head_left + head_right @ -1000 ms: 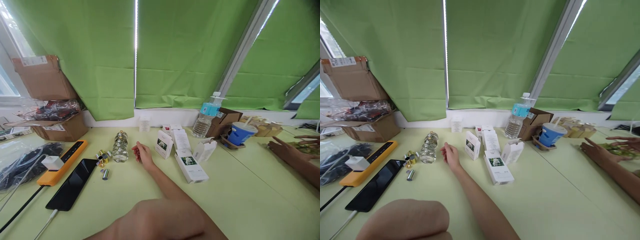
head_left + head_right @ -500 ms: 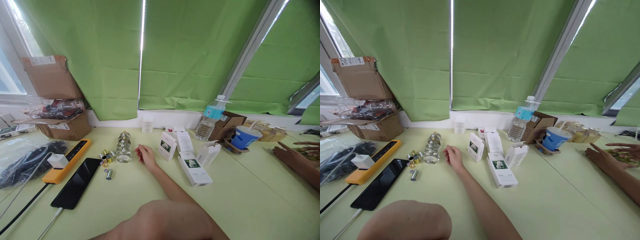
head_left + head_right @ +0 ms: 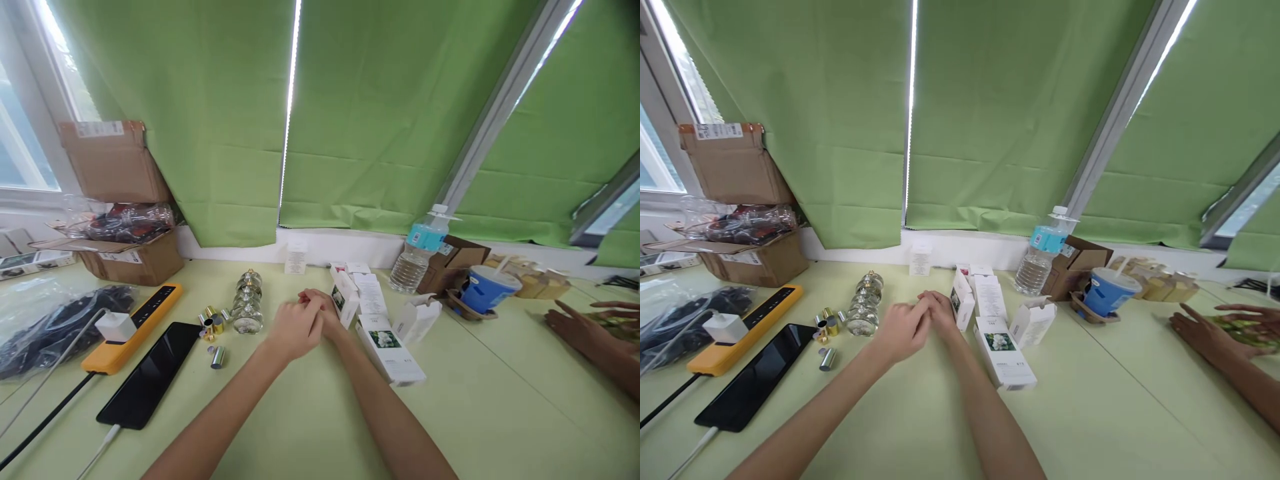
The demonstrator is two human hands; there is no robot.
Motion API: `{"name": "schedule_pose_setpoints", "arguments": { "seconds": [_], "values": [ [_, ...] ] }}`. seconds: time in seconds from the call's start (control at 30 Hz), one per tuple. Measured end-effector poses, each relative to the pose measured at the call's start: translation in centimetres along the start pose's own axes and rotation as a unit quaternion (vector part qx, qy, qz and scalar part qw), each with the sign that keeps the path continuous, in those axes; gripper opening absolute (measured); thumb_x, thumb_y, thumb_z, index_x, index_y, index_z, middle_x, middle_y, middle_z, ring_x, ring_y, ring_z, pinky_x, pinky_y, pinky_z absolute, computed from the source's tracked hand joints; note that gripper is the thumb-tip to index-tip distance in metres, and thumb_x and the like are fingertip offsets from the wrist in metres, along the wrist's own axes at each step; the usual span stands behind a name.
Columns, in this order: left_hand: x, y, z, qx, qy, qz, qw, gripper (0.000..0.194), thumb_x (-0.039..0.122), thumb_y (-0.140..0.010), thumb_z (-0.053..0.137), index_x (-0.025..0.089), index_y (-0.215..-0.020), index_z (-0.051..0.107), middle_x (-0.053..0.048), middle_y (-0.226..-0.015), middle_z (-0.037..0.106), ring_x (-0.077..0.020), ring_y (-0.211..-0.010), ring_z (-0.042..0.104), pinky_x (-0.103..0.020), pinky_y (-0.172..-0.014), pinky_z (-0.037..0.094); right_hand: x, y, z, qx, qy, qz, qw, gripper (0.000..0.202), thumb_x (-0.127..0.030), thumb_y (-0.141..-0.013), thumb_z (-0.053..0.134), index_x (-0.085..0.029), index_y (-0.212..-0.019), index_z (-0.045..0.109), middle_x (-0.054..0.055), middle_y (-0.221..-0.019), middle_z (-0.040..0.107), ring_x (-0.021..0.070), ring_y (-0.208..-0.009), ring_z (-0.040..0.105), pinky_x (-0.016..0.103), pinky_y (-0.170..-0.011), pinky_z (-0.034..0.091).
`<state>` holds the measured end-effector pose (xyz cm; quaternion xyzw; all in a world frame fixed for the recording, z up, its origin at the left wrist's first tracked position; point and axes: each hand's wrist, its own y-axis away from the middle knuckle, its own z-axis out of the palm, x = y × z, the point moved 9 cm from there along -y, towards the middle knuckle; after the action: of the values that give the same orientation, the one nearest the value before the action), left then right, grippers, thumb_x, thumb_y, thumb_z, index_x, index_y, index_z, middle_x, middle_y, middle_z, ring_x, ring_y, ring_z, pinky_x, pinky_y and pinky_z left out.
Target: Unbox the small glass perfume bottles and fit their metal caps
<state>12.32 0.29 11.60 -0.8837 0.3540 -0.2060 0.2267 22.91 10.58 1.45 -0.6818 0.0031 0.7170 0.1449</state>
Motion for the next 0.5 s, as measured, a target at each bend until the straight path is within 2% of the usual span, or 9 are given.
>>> {"name": "schedule_pose_setpoints", "arguments": {
  "seconds": [0.03, 0.1, 0.2, 0.27, 0.37, 0.5],
  "values": [
    [-1.1, 0.5, 2.0, -0.028, -0.008, -0.04, 0.999, 0.032, 0.022, -0.088, 0.036, 0.017, -0.115, 0.052, -0.005, -0.073, 0.062, -0.0204, -0.063, 0.057, -0.032, -0.062, 0.042, 0.1, -0.4, -0.3, -0.002, -0.005, 0.001, 1.0, 0.029, -0.045, -0.074, 0.065, -0.017, -0.07, 0.066, 0.003, -0.062, 0.063, 0.0166, -0.058, 0.058, 0.027, -0.05, 0.045],
    [-1.8, 1.6, 5.4, -0.073, 0.004, -0.065, 0.995, 0.034, 0.02, -0.087, 0.039, 0.018, -0.12, 0.048, -0.006, -0.087, 0.064, -0.0208, -0.073, 0.059, -0.033, -0.069, 0.044, 0.6, -1.3, -0.8, -0.005, -0.023, 0.006, 1.0, 0.033, -0.049, -0.073, 0.065, -0.016, -0.071, 0.066, 0.004, -0.064, 0.064, 0.0158, -0.055, 0.057, 0.028, -0.049, 0.046],
    [-1.0, 2.8, 8.3, -0.112, 0.026, -0.03, 0.993, 0.022, 0.016, -0.086, 0.04, 0.019, -0.103, 0.055, -0.007, -0.099, 0.061, -0.0205, -0.092, 0.058, -0.034, -0.084, 0.043, 1.3, -2.4, -2.3, 0.025, -0.033, -0.003, 0.999, 0.035, -0.051, -0.07, 0.065, -0.016, -0.073, 0.065, 0.005, -0.066, 0.064, 0.0145, -0.051, 0.055, 0.028, -0.047, 0.046],
    [-1.5, 3.0, 8.7, -0.108, 0.02, -0.028, 0.994, 0.02, 0.017, -0.087, 0.041, 0.02, -0.099, 0.056, -0.007, -0.104, 0.06, -0.0213, -0.101, 0.055, -0.036, -0.091, 0.041, 1.5, -2.9, -3.6, 0.061, -0.029, -0.017, 0.998, 0.035, -0.052, -0.07, 0.064, -0.017, -0.074, 0.064, 0.004, -0.066, 0.064, 0.0142, -0.05, 0.054, 0.028, -0.047, 0.046],
    [-3.4, 3.0, 8.2, -0.073, -0.001, -0.061, 0.995, 0.026, 0.023, -0.089, 0.04, 0.022, -0.111, 0.056, -0.008, -0.12, 0.055, -0.0231, -0.116, 0.048, -0.044, -0.103, 0.034, 1.6, -3.2, -5.0, 0.101, -0.004, -0.041, 0.994, 0.032, -0.051, -0.073, 0.059, -0.019, -0.074, 0.063, 0.003, -0.067, 0.064, 0.015, -0.053, 0.055, 0.029, -0.051, 0.047],
    [-5.4, 3.3, 8.7, -0.061, -0.021, -0.1, 0.993, 0.04, 0.036, -0.095, 0.033, 0.026, -0.13, 0.048, -0.007, -0.143, 0.043, -0.0239, -0.136, 0.032, -0.052, -0.114, 0.016, 1.0, -2.7, -4.2, 0.083, 0.07, -0.078, 0.991, 0.03, -0.048, -0.076, 0.057, -0.019, -0.07, 0.063, 0.003, -0.068, 0.064, 0.017, -0.058, 0.056, 0.03, -0.056, 0.047]
  ]
}}
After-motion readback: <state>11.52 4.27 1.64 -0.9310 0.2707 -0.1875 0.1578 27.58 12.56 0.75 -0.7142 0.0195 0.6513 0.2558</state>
